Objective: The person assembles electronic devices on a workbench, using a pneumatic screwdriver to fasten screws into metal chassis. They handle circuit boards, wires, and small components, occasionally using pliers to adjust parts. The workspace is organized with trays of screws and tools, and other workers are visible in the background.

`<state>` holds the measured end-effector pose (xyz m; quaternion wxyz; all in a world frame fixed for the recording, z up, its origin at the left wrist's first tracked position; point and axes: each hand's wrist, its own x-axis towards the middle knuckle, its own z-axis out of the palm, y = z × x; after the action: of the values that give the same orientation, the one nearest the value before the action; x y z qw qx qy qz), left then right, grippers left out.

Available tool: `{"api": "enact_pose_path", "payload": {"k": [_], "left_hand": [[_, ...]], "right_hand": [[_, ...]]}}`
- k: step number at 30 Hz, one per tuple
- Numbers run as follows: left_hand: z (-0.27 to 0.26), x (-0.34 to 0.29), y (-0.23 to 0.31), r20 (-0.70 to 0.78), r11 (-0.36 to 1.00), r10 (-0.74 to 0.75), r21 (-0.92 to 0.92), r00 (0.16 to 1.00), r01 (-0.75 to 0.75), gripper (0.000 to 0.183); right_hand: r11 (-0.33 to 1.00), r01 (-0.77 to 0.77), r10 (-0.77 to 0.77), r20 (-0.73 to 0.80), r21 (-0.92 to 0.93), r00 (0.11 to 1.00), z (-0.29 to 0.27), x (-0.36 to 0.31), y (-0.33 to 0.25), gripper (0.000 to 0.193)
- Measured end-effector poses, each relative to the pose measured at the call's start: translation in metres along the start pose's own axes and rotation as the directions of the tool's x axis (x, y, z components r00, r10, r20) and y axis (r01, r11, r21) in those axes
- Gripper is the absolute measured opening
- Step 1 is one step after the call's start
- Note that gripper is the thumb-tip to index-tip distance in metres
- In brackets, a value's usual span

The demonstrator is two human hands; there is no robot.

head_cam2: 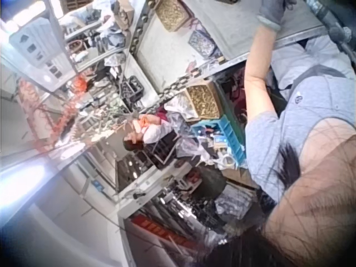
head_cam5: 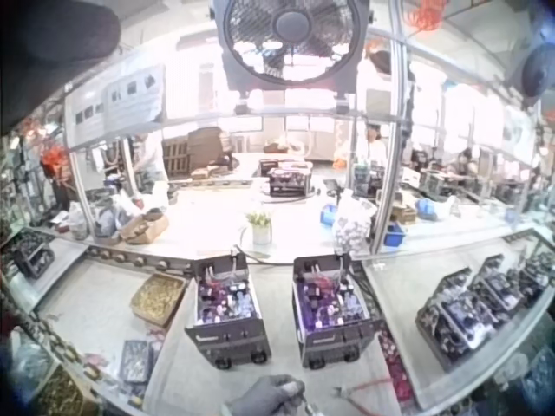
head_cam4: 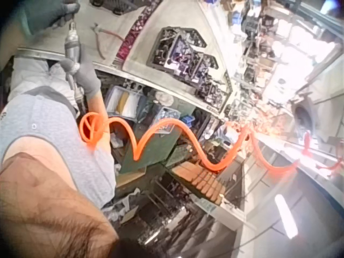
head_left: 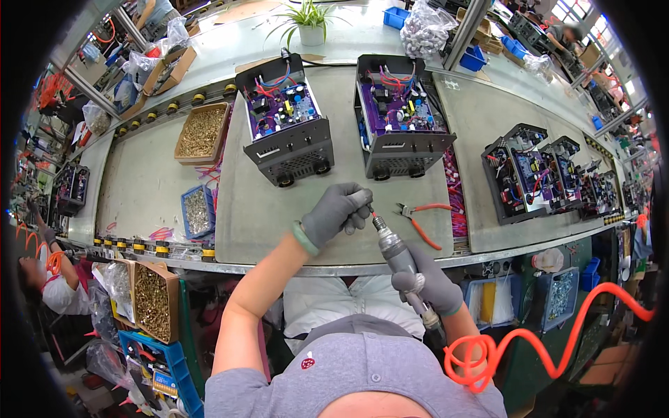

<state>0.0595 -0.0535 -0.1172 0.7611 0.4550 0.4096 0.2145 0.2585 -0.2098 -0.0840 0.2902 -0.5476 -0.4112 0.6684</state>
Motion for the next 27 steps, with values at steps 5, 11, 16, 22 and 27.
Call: {"api": "enact_pose_path", "payload": {"k": [5,11,16,22,27], "left_hand": [[0.010,0.035,0.005,-0.291,0.938,0.346,0.101,0.892,-0.331,0.055],[-0.007,0.120,0.007,-0.359,0.915,0.374,-0.009,0.855,-0.404,0.043],[0.000,0.134,0.011,-0.303,0.876,0.354,-0.225,0.885,-0.427,0.038],[0.020,0.103,0.029,-0.285,0.884,0.312,-0.263,0.907,-0.386,0.038],[0.013,0.112,0.019,-0.270,0.863,0.349,-0.281,0.897,-0.420,0.039]], "right_hand": [[0.976,0.150,-0.135,-0.105,0.159,0.985,0.005,0.011,-0.014,0.071],[0.963,0.193,-0.163,-0.167,0.186,0.972,0.007,0.035,-0.028,0.063],[0.959,0.197,-0.158,-0.193,0.204,0.968,0.013,0.037,-0.032,0.061],[0.946,0.219,-0.175,-0.193,0.240,0.966,0.015,0.042,-0.027,0.059],[0.934,0.217,-0.164,-0.199,0.283,0.966,0.019,0.043,-0.029,0.052]]}}
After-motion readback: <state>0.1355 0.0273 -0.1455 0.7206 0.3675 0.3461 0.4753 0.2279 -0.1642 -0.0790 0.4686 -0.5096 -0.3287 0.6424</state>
